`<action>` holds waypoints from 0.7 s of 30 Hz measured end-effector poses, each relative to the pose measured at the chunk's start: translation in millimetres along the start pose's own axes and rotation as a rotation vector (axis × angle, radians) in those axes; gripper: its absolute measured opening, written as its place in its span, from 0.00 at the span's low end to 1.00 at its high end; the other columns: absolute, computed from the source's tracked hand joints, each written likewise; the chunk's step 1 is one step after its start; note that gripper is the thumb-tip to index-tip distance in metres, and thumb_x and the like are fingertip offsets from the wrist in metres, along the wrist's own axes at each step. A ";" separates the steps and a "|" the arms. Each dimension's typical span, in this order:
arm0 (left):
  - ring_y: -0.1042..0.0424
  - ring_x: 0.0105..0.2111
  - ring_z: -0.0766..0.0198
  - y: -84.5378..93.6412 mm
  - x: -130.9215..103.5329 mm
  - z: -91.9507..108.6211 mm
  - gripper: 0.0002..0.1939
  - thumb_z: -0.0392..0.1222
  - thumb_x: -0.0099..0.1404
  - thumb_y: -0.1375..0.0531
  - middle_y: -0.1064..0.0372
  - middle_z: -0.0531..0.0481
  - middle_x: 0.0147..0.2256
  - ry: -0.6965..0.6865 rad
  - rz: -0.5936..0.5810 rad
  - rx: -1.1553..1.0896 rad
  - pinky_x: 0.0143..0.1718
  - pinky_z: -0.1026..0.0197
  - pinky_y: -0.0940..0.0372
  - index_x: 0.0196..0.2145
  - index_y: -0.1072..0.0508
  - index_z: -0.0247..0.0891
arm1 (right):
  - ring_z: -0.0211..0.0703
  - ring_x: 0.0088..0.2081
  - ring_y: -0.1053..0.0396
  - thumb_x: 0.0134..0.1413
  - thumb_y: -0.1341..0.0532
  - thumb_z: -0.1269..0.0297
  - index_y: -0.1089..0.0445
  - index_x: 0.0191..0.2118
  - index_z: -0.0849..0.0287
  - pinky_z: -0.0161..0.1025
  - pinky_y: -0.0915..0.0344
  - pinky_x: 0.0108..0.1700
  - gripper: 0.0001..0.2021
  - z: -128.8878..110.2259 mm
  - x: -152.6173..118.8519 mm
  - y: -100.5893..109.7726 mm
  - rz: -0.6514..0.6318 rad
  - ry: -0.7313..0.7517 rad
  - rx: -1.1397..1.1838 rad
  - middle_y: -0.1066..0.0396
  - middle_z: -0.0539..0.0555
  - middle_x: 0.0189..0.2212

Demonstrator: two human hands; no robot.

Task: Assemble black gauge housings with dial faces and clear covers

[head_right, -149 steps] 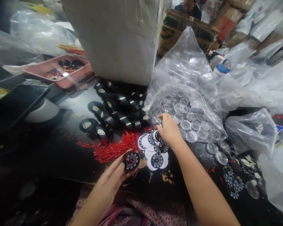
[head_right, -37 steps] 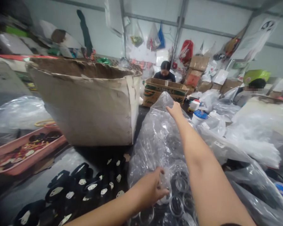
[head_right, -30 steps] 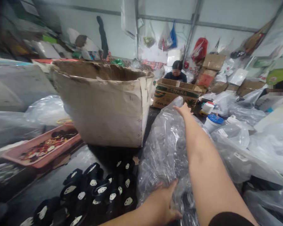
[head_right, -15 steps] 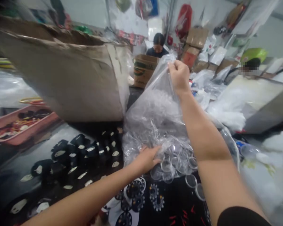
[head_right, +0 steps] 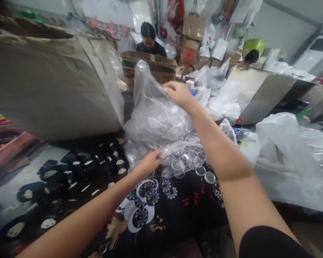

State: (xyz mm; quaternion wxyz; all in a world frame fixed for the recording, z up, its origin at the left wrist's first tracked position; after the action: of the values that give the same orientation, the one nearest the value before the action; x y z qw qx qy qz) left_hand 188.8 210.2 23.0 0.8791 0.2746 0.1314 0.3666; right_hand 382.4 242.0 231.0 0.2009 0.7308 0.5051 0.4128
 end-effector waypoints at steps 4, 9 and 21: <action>0.27 0.38 0.60 13.0 2.2 0.5 0.13 0.47 0.68 0.41 0.27 0.48 0.40 -0.024 0.155 -0.218 0.42 0.51 0.30 0.44 0.28 0.34 | 0.42 0.37 0.26 0.62 0.42 0.61 0.23 0.39 0.61 0.41 0.32 0.45 0.12 25.4 -115.9 -11.8 -0.249 -0.095 -0.093 0.22 0.53 0.32; 0.28 0.43 0.61 47.2 17.6 15.3 0.11 0.41 0.70 0.48 0.28 0.48 0.40 -0.053 0.414 -0.390 0.48 0.54 0.35 0.44 0.29 0.37 | 0.49 0.55 0.31 0.62 0.44 0.62 0.25 0.51 0.59 0.44 0.38 0.57 0.16 66.4 -202.8 -47.8 -0.252 -0.297 -0.274 0.26 0.58 0.52; 0.29 0.53 0.56 47.8 -111.0 20.4 0.24 0.40 0.64 0.40 0.28 0.42 0.53 -0.018 0.511 -0.464 0.53 0.53 0.35 0.58 0.36 0.42 | 0.60 0.67 0.50 0.63 0.55 0.38 0.46 0.67 0.68 0.51 0.55 0.65 0.40 95.8 -194.4 -119.9 -0.095 -0.526 -0.577 0.48 0.70 0.67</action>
State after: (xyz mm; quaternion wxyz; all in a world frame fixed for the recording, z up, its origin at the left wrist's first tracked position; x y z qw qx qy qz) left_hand 93.0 150.6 70.7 0.7992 0.0946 -0.0363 0.5924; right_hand 362.1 127.1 12.5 0.5396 0.7010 0.3328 0.3267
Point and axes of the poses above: each hand's wrist, its own x-axis towards the middle knuckle, its own y-axis out of the back of the hand, z = x × y, the point moved 1 cm from there along x, towards the middle knuckle
